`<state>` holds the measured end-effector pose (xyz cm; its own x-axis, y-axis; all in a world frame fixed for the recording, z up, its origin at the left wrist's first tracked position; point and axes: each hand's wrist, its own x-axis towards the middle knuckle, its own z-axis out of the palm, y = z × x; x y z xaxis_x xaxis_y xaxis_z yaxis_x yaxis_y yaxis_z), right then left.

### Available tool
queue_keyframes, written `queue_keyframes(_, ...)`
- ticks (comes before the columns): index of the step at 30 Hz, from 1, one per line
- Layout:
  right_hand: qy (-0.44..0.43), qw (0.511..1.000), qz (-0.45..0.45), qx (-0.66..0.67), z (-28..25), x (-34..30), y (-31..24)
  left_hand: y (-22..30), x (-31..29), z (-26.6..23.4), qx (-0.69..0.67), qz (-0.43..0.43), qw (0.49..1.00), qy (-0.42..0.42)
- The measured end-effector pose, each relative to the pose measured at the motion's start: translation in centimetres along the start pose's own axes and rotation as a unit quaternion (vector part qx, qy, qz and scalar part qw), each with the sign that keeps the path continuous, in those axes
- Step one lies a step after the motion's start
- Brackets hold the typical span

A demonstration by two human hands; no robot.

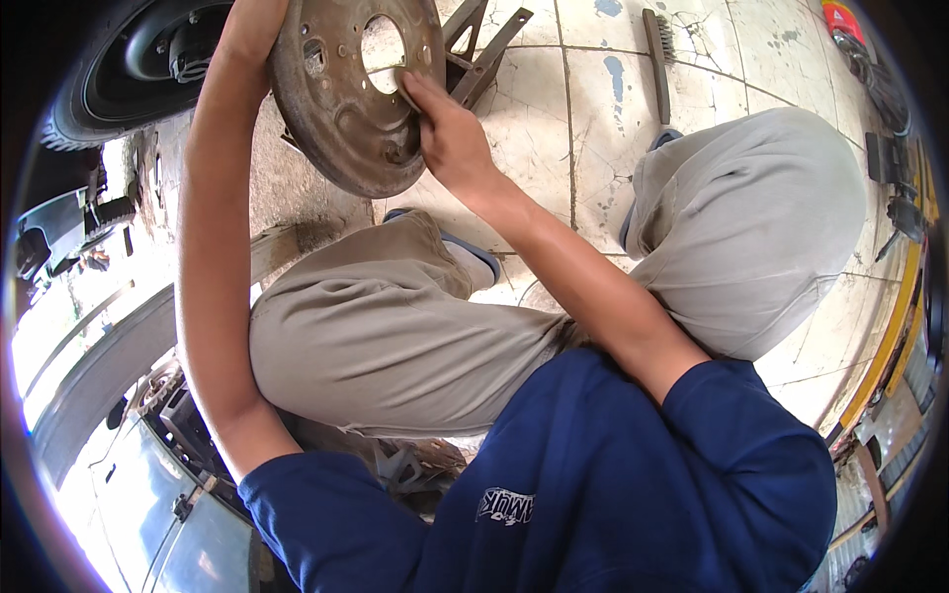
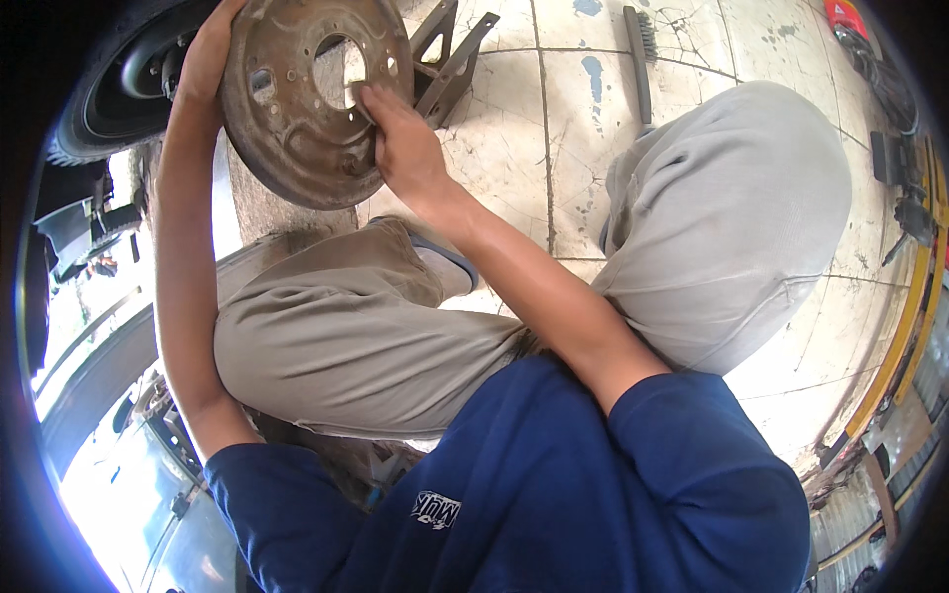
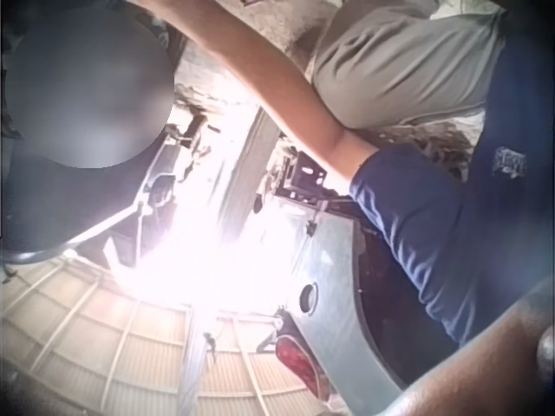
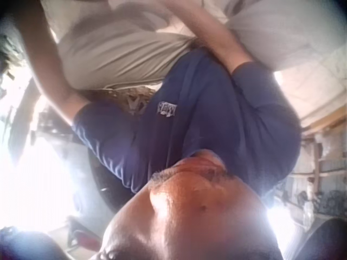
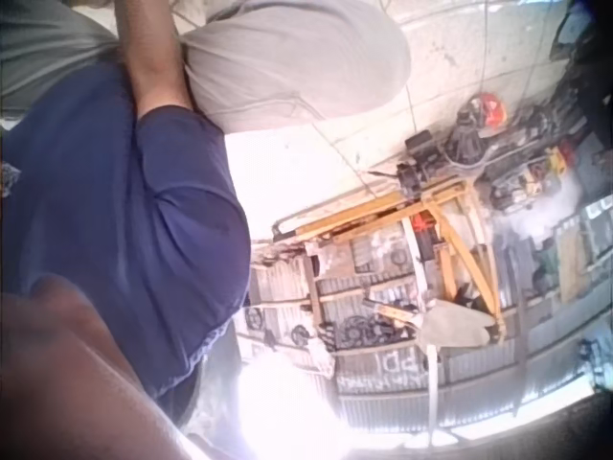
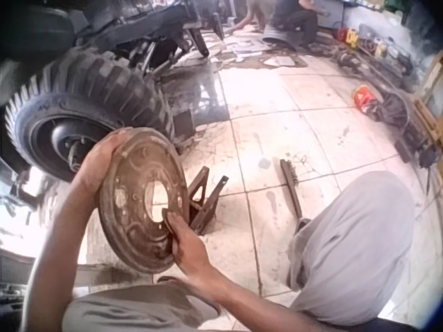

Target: The person scrubs a metal brake drum with a small abrasive pad, then scrubs the inner rim of a large tire. The person is sitting on the floor in a workshop.

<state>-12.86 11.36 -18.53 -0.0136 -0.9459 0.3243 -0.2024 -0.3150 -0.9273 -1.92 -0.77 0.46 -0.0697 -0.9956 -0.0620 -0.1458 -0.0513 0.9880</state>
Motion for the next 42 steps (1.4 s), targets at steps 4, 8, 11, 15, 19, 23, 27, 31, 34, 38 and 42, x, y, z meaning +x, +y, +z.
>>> queue_keyframes(4,-0.042,0.987,0.081,0.13,0.5,-0.3,-6.5,0.0,-1.8,-1.0,0.007,-0.016,1.0,0.02)
queue_keyframes(8,-0.043,0.995,-0.01,0.085,0.3,-0.2,-4.0,0.7,-1.6,-0.8,0.039,-0.008,0.998,0.043)
queue_keyframes(11,-0.033,0.999,0.008,0.005,0.4,-0.2,-1.3,0.1,-0.5,-0.4,0.021,-0.01,1.0,-0.005)
queue_keyframes(15,-0.046,0.992,0.06,0.103,0.2,0.4,-5.1,-0.1,-0.6,-0.3,0.03,-0.012,0.999,0.014)
queue_keyframes(19,-0.027,1.0,-0.005,0.011,0.4,0.1,-0.7,-0.1,-0.2,-0.7,0.038,0.001,0.999,-0.002)
queue_keyframes(23,-0.055,0.983,0.101,0.143,-0.2,0.6,-5.7,1.0,-2.5,-0.5,0.037,-0.017,0.999,-0.007)
queue_keyframes(27,0.01,0.996,-0.008,0.085,-0.6,2.0,-6.2,-1.8,1.9,-2.0,-0.058,-0.062,0.996,-0.041)
queue_keyframes(31,-0.017,1.0,-0.006,0.008,1.4,-0.1,-1.4,-1.4,1.2,-3.4,-0.036,-0.045,0.998,-0.01)
queue_keyframes(34,0.02,0.997,0.028,0.064,0.9,1.0,-1.5,-0.5,0.0,1.0,0.029,-0.004,0.999,0.017)
queue_keyframes(38,0.018,0.988,-0.007,0.153,1.2,2.8,-6.2,0.9,-1.9,-0.5,0.023,-0.037,0.999,0.029)
queue_keyframes(42,0.006,0.999,-0.03,0.016,0.4,3.2,-2.3,-0.1,-0.5,-0.2,0.028,-0.004,1.0,0.006)
